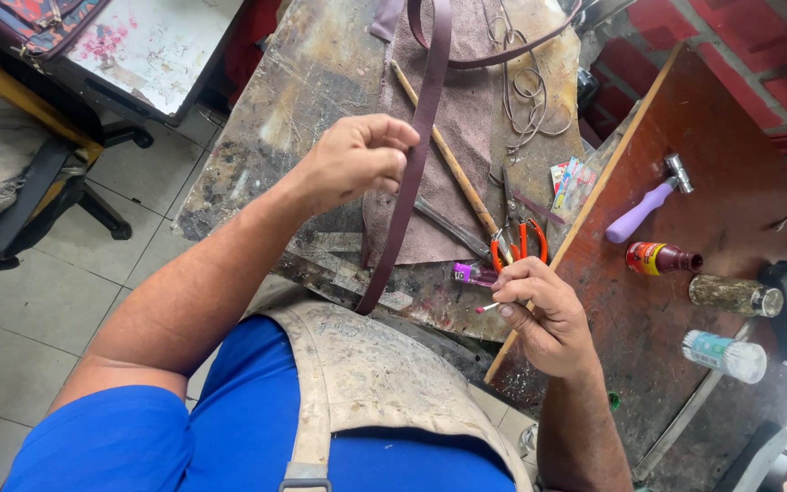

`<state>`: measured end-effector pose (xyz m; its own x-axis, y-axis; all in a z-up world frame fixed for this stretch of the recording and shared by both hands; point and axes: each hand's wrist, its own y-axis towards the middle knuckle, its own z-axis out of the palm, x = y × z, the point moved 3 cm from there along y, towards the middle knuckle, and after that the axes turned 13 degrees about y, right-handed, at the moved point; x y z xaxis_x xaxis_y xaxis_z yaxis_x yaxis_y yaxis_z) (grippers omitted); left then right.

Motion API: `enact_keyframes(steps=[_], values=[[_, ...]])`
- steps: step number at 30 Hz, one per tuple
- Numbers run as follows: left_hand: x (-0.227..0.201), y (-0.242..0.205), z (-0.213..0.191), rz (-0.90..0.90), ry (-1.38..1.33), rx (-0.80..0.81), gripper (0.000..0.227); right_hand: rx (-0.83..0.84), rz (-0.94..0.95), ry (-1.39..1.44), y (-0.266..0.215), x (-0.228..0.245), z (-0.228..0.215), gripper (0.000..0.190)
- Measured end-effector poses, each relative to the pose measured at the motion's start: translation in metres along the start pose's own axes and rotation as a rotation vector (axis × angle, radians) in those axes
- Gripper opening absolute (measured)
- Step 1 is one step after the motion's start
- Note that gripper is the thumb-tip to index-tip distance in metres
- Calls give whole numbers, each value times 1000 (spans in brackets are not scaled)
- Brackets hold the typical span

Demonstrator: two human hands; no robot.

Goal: The person holds a long strip of maroon leather in their left hand and uses a cotton swab in their right hand to apply a reddish liquid from a small bottle onto the leather's edge. The person repeatedly dips the swab into the bottle and applies the substance along the length of the leather strip.

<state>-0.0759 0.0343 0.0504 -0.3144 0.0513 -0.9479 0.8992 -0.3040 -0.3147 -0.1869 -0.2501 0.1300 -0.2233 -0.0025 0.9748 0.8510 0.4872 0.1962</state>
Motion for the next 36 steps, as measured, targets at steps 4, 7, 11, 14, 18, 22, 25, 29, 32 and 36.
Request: enact_keyframes(steps=[4, 7, 11, 14, 18, 22, 25, 29, 32, 36], values=[[7, -19, 11, 34, 160, 45, 45, -28, -6, 23, -12, -5, 4, 6], [22, -25, 24, 32, 185, 43, 47, -55, 3, 55, -24, -9, 13, 7], [36, -31, 40, 62, 57, 9, 40, -58, 19, 142, -37, -13, 30, 7], [42, -35, 57, 132, -208, 19, 41, -68, 25, 242, -44, -21, 51, 7], [27, -33, 76, 239, -460, 21, 41, -36, 32, 351, -43, -32, 83, 8], [5, -23, 83, 311, -539, 1, 42, -46, 21, 572, -43, -33, 100, 10], [-16, -16, 79, 419, -543, 182, 29, -1, 145, 679, -51, -26, 96, 10], [-16, 7, 78, 407, -545, 174, 33, -35, 128, 671, -66, -14, 85, 10], [-17, 19, 79, 356, -494, 175, 33, -53, 126, 579, -72, -5, 78, 11], [-8, 33, 90, 286, -422, 194, 33, -67, 140, 384, -84, -11, 69, 11]])
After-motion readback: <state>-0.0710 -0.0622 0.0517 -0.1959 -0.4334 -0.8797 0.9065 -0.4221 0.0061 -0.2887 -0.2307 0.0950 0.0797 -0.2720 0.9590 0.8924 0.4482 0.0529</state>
